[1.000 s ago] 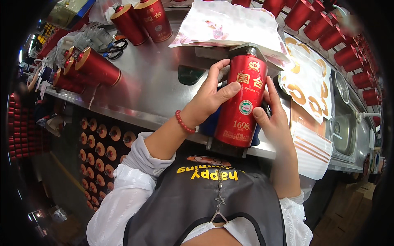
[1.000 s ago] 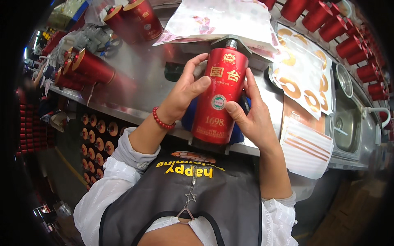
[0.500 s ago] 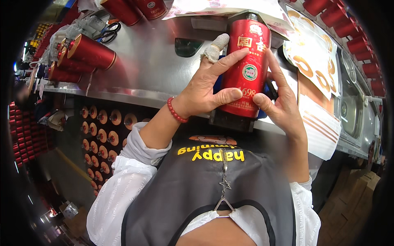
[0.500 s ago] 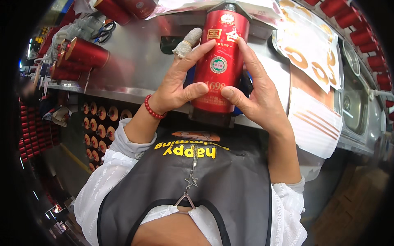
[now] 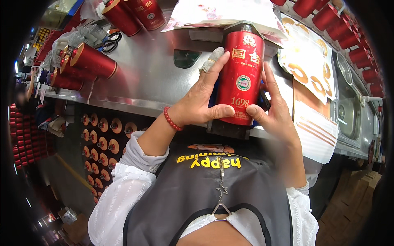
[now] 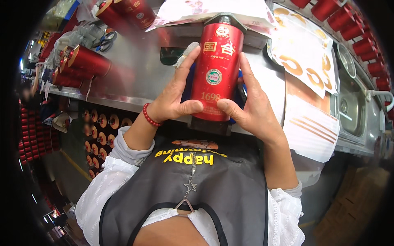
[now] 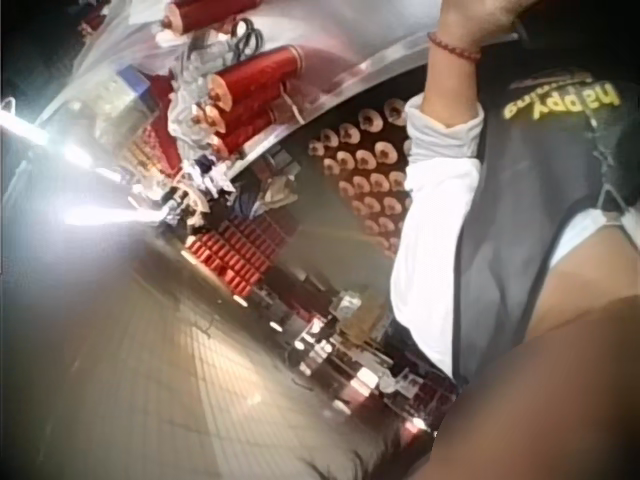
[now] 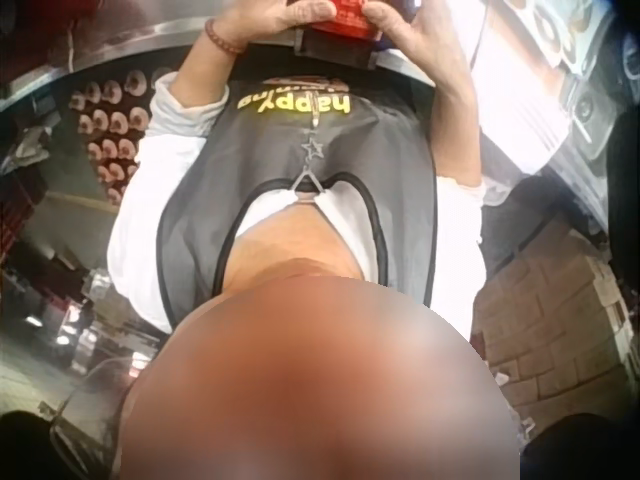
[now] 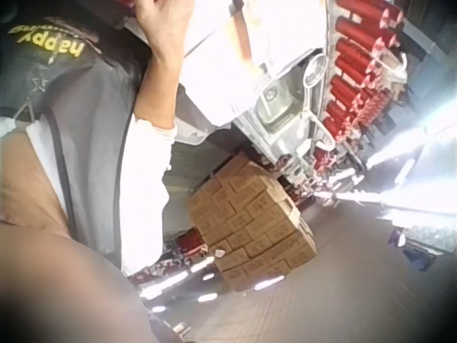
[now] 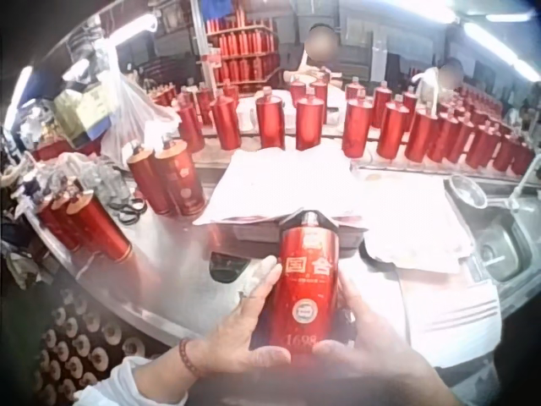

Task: The person applies a red label to a red cylindrical container, smooths it, and then places a gold cap on top. They repeat this process with a second cylinder, handling each item one at a time.

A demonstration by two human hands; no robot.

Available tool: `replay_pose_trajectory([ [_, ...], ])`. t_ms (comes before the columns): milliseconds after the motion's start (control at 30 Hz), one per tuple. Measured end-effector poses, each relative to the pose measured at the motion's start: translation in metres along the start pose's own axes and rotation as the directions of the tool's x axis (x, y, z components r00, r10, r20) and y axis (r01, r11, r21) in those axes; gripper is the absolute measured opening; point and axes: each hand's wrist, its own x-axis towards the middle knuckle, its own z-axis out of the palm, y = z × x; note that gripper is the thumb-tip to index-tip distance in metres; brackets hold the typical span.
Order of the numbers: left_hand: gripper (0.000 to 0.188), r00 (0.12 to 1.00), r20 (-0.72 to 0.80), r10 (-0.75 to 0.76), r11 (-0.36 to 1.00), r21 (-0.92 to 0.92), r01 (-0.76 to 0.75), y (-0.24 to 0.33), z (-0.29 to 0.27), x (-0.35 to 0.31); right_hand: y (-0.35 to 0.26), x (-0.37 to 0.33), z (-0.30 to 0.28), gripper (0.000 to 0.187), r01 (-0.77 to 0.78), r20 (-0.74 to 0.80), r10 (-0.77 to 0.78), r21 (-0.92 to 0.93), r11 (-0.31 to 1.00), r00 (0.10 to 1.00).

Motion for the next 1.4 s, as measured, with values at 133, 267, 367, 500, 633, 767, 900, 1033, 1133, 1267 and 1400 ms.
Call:
replay_pose_trajectory([
  [133, 0.118, 0.999, 0.046, -0.002, 0.995, -0.101, 0.006, -0.005, -0.003, 0.000, 0.004, 0.000, 0.000, 0.120, 0.014, 0.028, -0.015, 0.020, 1.000, 1.000],
  [267, 0.119, 0.997, 0.075, -0.005, 1.000, -0.017, 0.007, -0.005, -0.006, -0.001, 0.010, 0.001, -0.006, 0.115, 0.077, 0.063, -0.077, -0.006, 0.997, 0.995],
  [367, 0.121, 0.997, 0.073, -0.027, 0.999, -0.021, 0.029, -0.001, -0.006, -0.001, 0.011, 0.001, -0.007, 0.115, 0.123, 0.069, -0.120, -0.045, 0.991, 0.990],
  [500, 0.107, 0.976, -0.108, -0.187, 0.930, -0.341, 0.140, -0.007, 0.004, 0.014, 0.008, 0.010, -0.012, 0.108, 0.007, -0.056, -0.013, -0.106, 0.994, 0.998],
  [633, 0.083, 0.954, -0.163, -0.253, 0.835, -0.534, 0.130, -0.011, 0.009, 0.044, 0.006, 0.040, -0.012, 0.090, 0.019, -0.176, -0.022, -0.016, 1.000, 0.984],
  [767, 0.068, 0.934, -0.134, -0.332, 0.755, -0.631, 0.178, -0.009, 0.006, 0.062, 0.015, 0.056, -0.010, 0.081, 0.049, -0.250, -0.039, 0.035, 0.998, 0.967],
  [900, 0.058, 0.910, -0.160, -0.383, 0.810, -0.531, 0.248, -0.018, 0.006, 0.074, 0.008, 0.062, -0.010, 0.078, -0.020, -0.198, 0.018, -0.009, 1.000, 0.980],
  [1033, 0.054, 0.905, -0.148, -0.398, 0.840, -0.454, 0.295, -0.022, 0.006, 0.077, 0.007, 0.063, -0.008, 0.077, -0.003, -0.209, -0.002, -0.023, 1.000, 0.978],
  [1133, 0.051, 0.905, -0.155, -0.397, 0.844, -0.450, 0.293, -0.021, 0.007, 0.078, 0.007, 0.064, -0.008, 0.077, -0.001, -0.205, -0.003, -0.022, 1.000, 0.979],
  [1267, 0.053, 0.903, -0.156, -0.400, 0.842, -0.453, 0.294, -0.021, 0.008, 0.076, 0.009, 0.065, -0.008, 0.076, -0.005, -0.202, 0.000, -0.023, 1.000, 0.979],
  [1400, 0.068, 0.918, -0.262, -0.296, 0.881, -0.447, 0.156, -0.019, 0.016, 0.063, 0.008, 0.055, -0.008, 0.078, 0.029, -0.203, -0.029, -0.005, 1.000, 0.979],
])
